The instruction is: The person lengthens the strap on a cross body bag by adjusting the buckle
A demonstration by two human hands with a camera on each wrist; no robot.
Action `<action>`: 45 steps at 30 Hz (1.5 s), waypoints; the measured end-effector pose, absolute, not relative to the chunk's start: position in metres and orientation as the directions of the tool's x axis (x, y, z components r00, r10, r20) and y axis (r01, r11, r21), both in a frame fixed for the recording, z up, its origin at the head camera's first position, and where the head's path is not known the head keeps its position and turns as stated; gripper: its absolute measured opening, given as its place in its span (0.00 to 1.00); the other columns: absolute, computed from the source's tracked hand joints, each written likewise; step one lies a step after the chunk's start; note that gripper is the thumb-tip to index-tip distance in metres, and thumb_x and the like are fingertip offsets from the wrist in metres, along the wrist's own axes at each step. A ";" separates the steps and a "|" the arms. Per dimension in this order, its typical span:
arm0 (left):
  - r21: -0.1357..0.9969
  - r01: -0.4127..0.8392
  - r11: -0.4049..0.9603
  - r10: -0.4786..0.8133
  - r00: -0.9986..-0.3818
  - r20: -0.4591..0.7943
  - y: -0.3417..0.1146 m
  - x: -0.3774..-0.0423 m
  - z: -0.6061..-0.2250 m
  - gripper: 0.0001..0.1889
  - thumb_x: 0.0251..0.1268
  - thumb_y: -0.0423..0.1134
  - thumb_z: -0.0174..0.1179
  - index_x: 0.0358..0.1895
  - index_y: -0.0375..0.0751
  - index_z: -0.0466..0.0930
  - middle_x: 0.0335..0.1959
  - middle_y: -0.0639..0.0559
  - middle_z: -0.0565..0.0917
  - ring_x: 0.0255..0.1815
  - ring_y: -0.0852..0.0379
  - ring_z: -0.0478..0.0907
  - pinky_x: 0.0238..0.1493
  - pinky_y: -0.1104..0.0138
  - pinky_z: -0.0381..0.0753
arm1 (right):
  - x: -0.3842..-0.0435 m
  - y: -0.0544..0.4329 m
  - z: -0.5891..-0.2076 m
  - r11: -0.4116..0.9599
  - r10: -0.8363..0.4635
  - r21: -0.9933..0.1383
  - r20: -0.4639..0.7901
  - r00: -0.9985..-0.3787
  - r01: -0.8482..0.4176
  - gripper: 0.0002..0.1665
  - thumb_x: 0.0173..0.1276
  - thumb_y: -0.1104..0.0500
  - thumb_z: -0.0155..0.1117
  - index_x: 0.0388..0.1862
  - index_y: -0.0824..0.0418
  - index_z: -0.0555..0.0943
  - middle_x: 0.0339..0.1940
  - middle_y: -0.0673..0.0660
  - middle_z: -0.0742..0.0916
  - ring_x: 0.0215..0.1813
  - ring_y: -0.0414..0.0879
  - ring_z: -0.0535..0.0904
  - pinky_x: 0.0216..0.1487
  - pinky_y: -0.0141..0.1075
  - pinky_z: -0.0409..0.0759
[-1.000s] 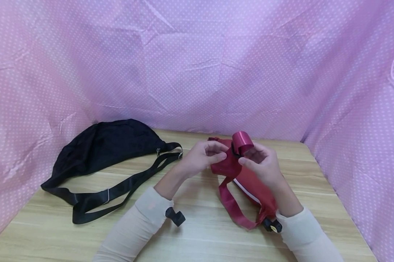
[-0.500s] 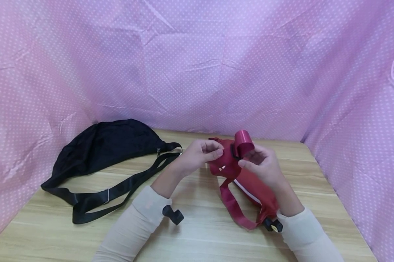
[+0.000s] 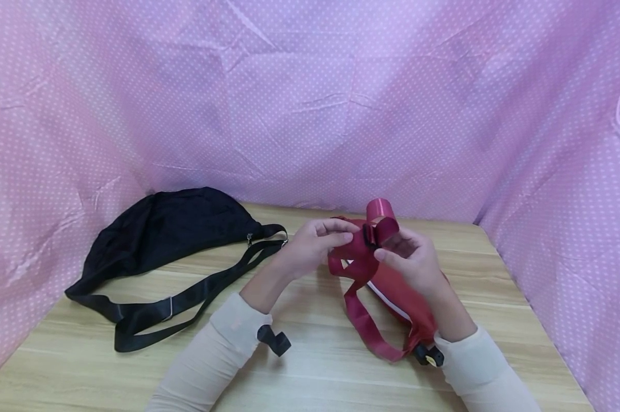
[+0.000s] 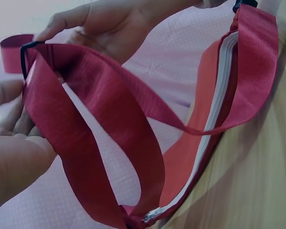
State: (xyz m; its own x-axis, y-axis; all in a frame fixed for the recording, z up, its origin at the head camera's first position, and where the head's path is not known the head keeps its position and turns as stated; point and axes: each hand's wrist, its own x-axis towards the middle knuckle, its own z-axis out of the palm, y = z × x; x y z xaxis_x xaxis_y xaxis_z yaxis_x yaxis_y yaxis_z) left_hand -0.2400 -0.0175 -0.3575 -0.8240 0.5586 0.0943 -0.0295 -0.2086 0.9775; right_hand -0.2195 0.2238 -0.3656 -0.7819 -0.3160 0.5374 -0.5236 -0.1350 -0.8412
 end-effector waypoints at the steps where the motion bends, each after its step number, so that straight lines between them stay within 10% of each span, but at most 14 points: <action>1: 0.979 0.006 -0.203 0.570 -0.812 0.123 -0.019 -0.240 -0.357 0.16 0.75 0.34 0.60 0.62 0.35 0.81 0.55 0.44 0.85 0.54 0.50 0.84 0.60 0.49 0.80 | -0.219 0.224 -0.366 -0.138 -0.308 -0.840 0.540 -0.783 -0.525 0.24 0.60 0.80 0.64 0.52 0.62 0.86 0.39 0.53 0.89 0.41 0.42 0.85 0.44 0.31 0.84; 9: 0.960 0.246 -0.133 0.641 -0.717 0.273 -0.027 -0.245 -0.359 0.22 0.75 0.31 0.60 0.70 0.42 0.77 0.58 0.44 0.84 0.59 0.48 0.82 0.58 0.55 0.82 | -0.220 0.227 -0.365 -0.163 -0.268 -0.832 0.554 -0.788 -0.530 0.24 0.59 0.81 0.64 0.51 0.64 0.86 0.37 0.54 0.89 0.38 0.43 0.84 0.42 0.31 0.84; 35: 0.984 0.091 -0.153 0.502 -0.851 0.157 -0.019 -0.240 -0.352 0.09 0.65 0.27 0.69 0.46 0.33 0.81 0.36 0.46 0.87 0.37 0.56 0.85 0.43 0.66 0.85 | -0.225 0.225 -0.370 -0.177 -0.437 -0.838 0.536 -0.722 -0.516 0.26 0.60 0.81 0.65 0.53 0.60 0.86 0.44 0.52 0.90 0.46 0.41 0.85 0.53 0.33 0.83; 45: 0.960 0.275 -0.043 0.518 -0.816 0.257 -0.016 -0.238 -0.356 0.09 0.68 0.31 0.67 0.48 0.33 0.84 0.43 0.44 0.87 0.42 0.53 0.86 0.47 0.58 0.87 | -0.224 0.226 -0.371 -0.158 -0.341 -0.842 0.537 -0.772 -0.516 0.21 0.63 0.75 0.68 0.53 0.61 0.86 0.40 0.53 0.89 0.42 0.43 0.84 0.46 0.32 0.84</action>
